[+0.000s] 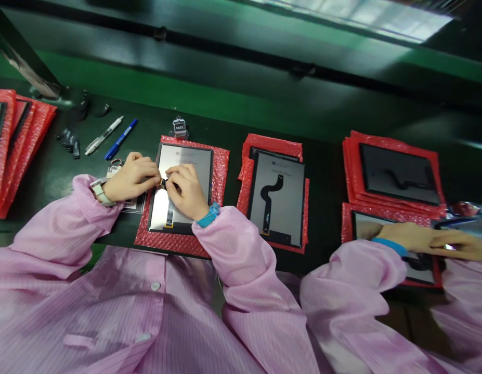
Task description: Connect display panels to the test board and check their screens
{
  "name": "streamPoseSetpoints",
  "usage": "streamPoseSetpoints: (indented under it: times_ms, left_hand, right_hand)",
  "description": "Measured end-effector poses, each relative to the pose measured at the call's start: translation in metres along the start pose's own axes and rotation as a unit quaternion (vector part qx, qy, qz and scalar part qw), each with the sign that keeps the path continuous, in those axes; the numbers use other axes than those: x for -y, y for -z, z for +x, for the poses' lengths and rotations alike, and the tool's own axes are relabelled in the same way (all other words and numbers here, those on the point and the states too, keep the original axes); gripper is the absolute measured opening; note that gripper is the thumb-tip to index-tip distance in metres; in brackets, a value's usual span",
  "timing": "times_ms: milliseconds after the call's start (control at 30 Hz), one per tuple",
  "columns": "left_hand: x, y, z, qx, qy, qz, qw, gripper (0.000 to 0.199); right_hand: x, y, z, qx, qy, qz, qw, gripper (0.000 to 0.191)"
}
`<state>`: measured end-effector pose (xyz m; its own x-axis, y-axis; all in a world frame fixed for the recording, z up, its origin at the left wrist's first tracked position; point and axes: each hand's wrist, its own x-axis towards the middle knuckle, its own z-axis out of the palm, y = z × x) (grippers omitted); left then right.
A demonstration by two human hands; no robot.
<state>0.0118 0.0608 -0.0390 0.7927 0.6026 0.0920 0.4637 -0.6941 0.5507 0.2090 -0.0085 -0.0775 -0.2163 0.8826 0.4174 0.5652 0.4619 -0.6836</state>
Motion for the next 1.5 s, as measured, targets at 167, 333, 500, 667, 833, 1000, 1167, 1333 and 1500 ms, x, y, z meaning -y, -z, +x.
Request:
streamPoseSetpoints:
  times_ms: [167,333,500,667,833,1000,1167,1333,1500]
  left_hand:
    - [-0.0011,-0.0001,0.0005,0.003,0.002,0.012,1.000,0.031]
    - [-0.0020,0.0009,0.0009,-0.002,0.010,0.000,1.000,0.033]
    - [-0.0021,0.0010,0.0007,-0.003,0.011,-0.009,1.000,0.034]
    - [-0.0010,0.0008,0.0008,-0.005,0.005,-0.019,1.000,0.034]
    - [-0.0001,0.0010,0.0010,-0.001,-0.004,-0.024,1.000,0.033]
    - [-0.0007,0.0001,0.0005,-0.004,-0.011,-0.011,1.000,0.035]
    - [-0.0010,-0.0009,-0.0007,-0.018,-0.022,0.001,1.000,0.038]
    - [0.0011,-0.0018,-0.0014,-0.028,-0.028,0.008,0.999,0.039]
    - [0.0012,-0.0024,-0.0016,-0.058,-0.028,0.007,0.998,0.036]
  right_hand:
    - [-0.0014,-0.0005,0.0000,-0.007,0.020,0.043,0.999,0.025]
    - [-0.0015,0.0000,-0.0001,-0.034,0.008,0.056,0.998,0.025]
    - [-0.0011,-0.0008,0.0000,-0.040,0.014,0.033,0.999,0.024]
    - [-0.0009,-0.0007,0.0004,-0.024,-0.004,0.024,0.999,0.025]
    - [-0.0019,-0.0010,0.0002,-0.027,0.004,0.039,0.999,0.024]
    - [-0.0032,-0.0006,0.0002,-0.006,0.004,0.048,0.999,0.027]
    - [-0.0025,0.0002,0.0002,0.004,-0.003,0.054,0.999,0.031]
    - [-0.0016,0.0004,0.0001,0.006,-0.002,0.058,0.998,0.033]
    - [-0.0014,0.0002,-0.0003,0.001,-0.002,0.053,0.999,0.034]
